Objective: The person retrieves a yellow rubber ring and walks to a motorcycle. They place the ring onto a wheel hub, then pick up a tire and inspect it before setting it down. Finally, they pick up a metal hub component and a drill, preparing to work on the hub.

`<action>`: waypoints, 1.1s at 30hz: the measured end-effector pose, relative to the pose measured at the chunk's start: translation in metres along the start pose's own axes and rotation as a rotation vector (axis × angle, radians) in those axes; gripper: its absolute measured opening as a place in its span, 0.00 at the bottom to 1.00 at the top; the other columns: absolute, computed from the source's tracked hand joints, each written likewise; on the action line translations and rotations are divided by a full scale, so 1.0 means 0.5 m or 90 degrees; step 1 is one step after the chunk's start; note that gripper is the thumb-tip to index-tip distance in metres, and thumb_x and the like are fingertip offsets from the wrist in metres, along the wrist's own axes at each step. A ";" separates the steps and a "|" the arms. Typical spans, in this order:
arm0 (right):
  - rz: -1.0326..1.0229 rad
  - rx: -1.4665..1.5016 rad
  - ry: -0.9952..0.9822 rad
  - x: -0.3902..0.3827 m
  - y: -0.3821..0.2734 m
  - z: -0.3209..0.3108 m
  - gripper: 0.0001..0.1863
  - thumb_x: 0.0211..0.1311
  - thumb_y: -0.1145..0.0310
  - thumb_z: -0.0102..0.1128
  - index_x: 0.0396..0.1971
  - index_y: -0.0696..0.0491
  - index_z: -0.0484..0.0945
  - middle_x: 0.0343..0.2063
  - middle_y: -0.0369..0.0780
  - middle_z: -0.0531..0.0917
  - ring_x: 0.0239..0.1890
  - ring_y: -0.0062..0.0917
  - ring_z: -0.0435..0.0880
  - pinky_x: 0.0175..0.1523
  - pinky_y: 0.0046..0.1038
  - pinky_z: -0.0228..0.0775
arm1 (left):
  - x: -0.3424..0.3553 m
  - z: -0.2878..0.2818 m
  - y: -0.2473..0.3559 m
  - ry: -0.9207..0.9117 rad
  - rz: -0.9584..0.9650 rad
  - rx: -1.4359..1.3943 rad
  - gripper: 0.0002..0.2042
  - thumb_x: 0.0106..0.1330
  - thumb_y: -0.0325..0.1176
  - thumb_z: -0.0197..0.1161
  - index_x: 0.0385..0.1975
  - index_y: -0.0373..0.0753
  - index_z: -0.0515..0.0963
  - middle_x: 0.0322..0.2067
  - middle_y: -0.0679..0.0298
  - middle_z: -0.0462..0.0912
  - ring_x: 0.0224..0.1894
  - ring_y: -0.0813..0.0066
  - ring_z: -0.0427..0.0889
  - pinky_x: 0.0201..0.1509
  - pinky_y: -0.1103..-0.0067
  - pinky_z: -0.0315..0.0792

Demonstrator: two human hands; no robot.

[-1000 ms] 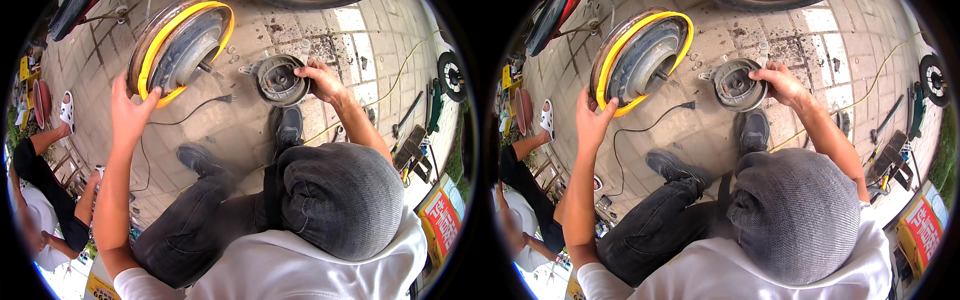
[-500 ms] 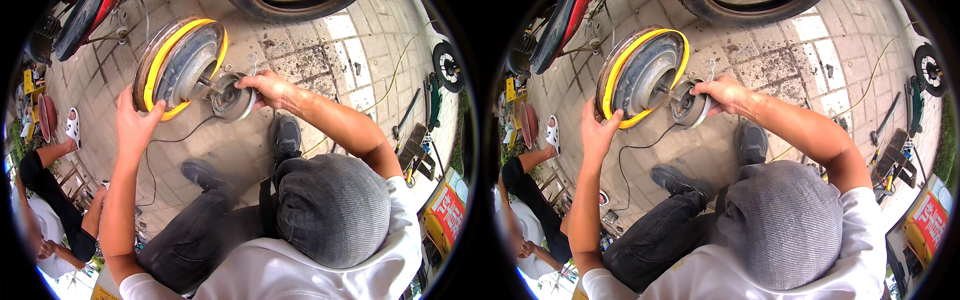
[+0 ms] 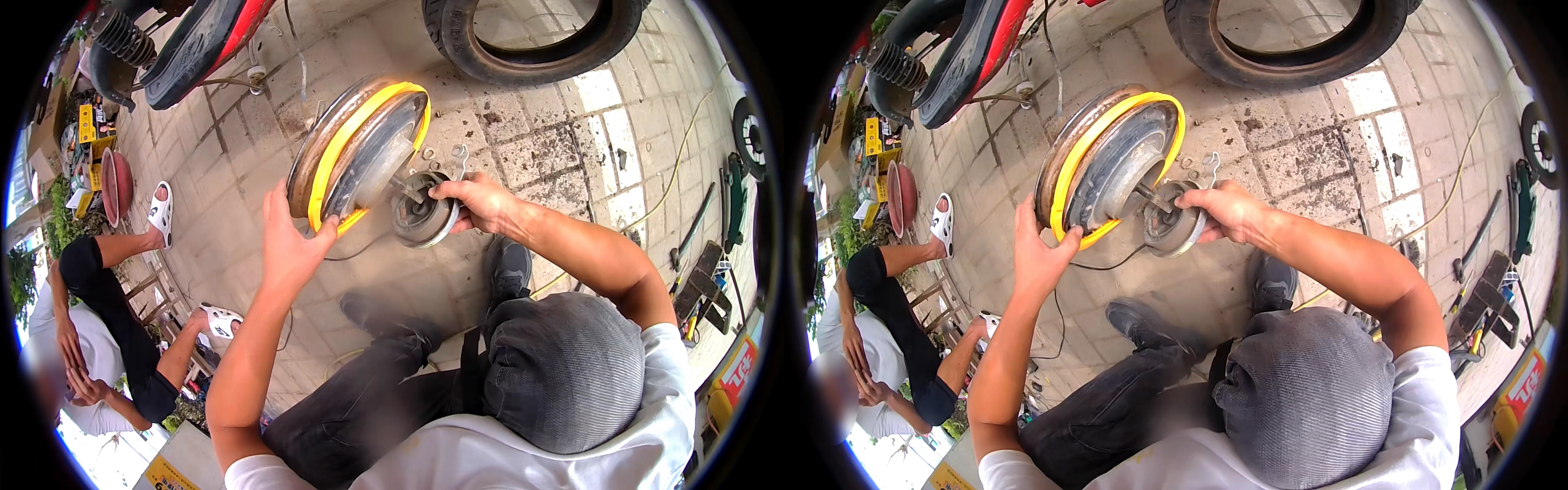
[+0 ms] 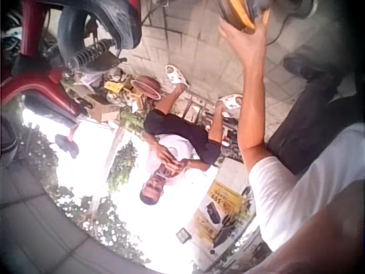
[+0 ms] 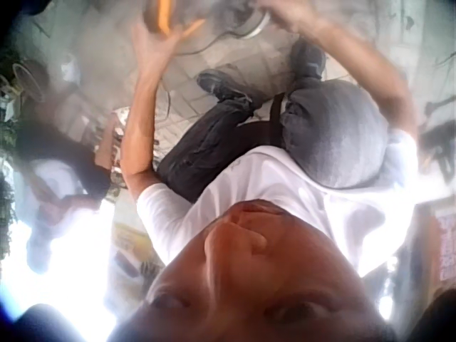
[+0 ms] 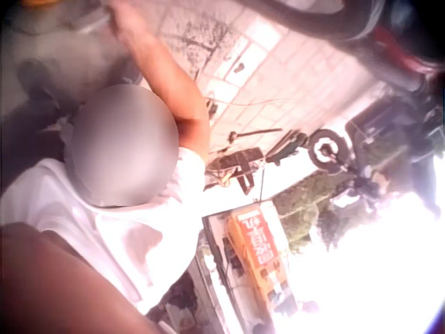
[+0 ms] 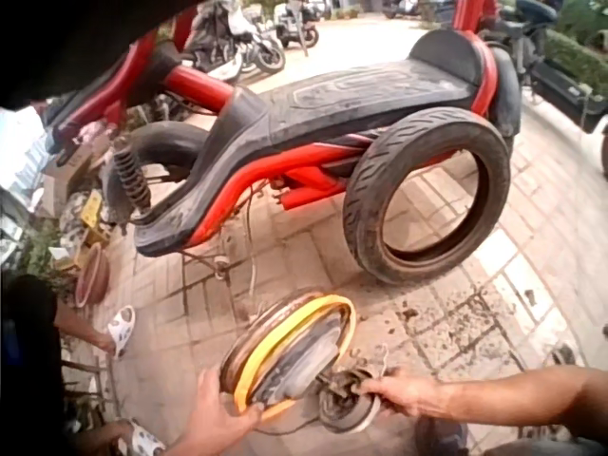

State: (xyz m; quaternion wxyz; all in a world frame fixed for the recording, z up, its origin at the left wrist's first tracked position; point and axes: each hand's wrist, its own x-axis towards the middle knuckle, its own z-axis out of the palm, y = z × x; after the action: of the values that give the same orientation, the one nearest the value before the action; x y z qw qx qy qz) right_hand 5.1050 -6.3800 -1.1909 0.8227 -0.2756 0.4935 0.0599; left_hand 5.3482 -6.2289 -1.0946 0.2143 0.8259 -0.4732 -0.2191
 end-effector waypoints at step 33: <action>-0.482 -0.698 0.151 -0.106 -0.111 -0.213 0.23 0.55 0.60 0.68 0.43 0.63 0.78 0.32 0.50 0.84 0.31 0.30 0.85 0.36 0.30 0.77 | -0.016 -0.011 0.039 -0.011 -0.032 -0.023 0.36 0.56 0.32 0.68 0.65 0.33 0.58 0.60 0.53 0.62 0.64 0.61 0.64 0.65 0.65 0.63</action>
State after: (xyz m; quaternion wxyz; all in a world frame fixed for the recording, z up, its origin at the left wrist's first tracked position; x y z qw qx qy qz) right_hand 5.0160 -6.4722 -1.1628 0.4687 -0.8116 0.3480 -0.0213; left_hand 5.3342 -6.2300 -1.0782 0.2190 0.8318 -0.4500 -0.2402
